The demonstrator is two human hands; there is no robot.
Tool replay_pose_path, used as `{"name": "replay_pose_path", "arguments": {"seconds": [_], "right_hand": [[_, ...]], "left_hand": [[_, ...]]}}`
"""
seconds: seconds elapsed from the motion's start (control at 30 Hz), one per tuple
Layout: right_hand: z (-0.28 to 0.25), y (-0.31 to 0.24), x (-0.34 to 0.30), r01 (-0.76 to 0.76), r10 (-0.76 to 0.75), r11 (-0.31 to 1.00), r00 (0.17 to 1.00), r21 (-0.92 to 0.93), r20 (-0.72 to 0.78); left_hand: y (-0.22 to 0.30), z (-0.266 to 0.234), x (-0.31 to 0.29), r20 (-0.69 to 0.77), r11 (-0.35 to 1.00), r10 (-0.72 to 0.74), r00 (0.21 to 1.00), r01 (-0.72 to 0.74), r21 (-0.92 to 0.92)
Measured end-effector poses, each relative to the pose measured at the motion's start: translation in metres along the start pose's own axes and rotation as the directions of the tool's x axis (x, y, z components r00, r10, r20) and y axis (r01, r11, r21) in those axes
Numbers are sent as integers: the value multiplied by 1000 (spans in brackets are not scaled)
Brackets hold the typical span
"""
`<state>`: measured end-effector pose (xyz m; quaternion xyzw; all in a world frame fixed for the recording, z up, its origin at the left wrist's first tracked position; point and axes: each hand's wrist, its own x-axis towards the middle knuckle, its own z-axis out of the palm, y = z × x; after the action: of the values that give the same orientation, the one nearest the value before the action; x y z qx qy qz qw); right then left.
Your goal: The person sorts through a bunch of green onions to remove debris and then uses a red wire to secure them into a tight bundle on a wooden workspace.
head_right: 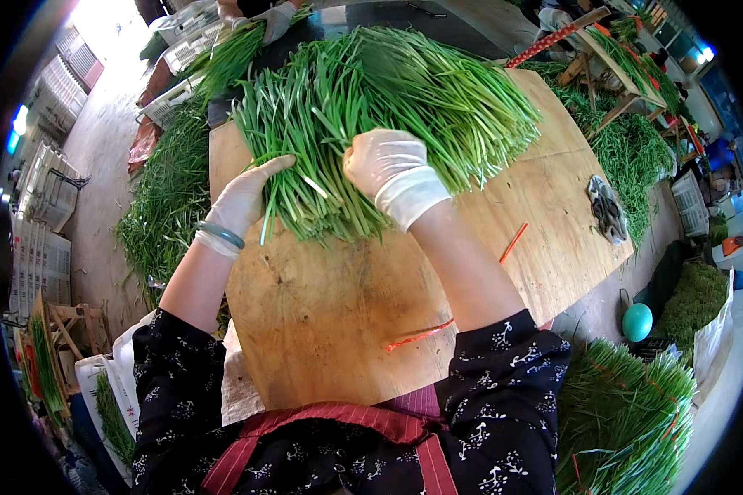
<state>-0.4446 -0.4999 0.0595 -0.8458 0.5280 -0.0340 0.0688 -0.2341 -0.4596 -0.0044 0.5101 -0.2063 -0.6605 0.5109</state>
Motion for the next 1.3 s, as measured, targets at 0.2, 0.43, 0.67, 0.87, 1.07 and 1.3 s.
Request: {"name": "replay_pose_path", "arguments": {"seconds": [0.2, 0.43, 0.67, 0.87, 1.07, 1.3], "right_hand": [[-34, 0, 11, 15, 3, 981, 996, -193, 90], [-37, -9, 54, 141, -70, 950, 965, -277, 252], [-53, -3, 103, 278, -114, 918, 869, 284, -482], [-22, 56, 53, -176, 112, 917, 975, 357, 192], [3, 21, 27, -19, 30, 993, 994, 113, -100], [-16, -87, 55, 586, -584, 809, 810, -45, 40]], "left_hand": [[1, -1, -4, 31, 999, 24, 999, -25, 25], [-1, -4, -3, 9, 981, 112, 994, -112, 160], [7, -43, 5, 212, 987, -29, 977, -5, 159], [13, -44, 12, 224, 954, -88, 971, 17, 299], [45, -30, 5, 65, 646, 110, 992, -121, 754], [79, -38, 0, 143, 506, -71, 987, -88, 858]]}}
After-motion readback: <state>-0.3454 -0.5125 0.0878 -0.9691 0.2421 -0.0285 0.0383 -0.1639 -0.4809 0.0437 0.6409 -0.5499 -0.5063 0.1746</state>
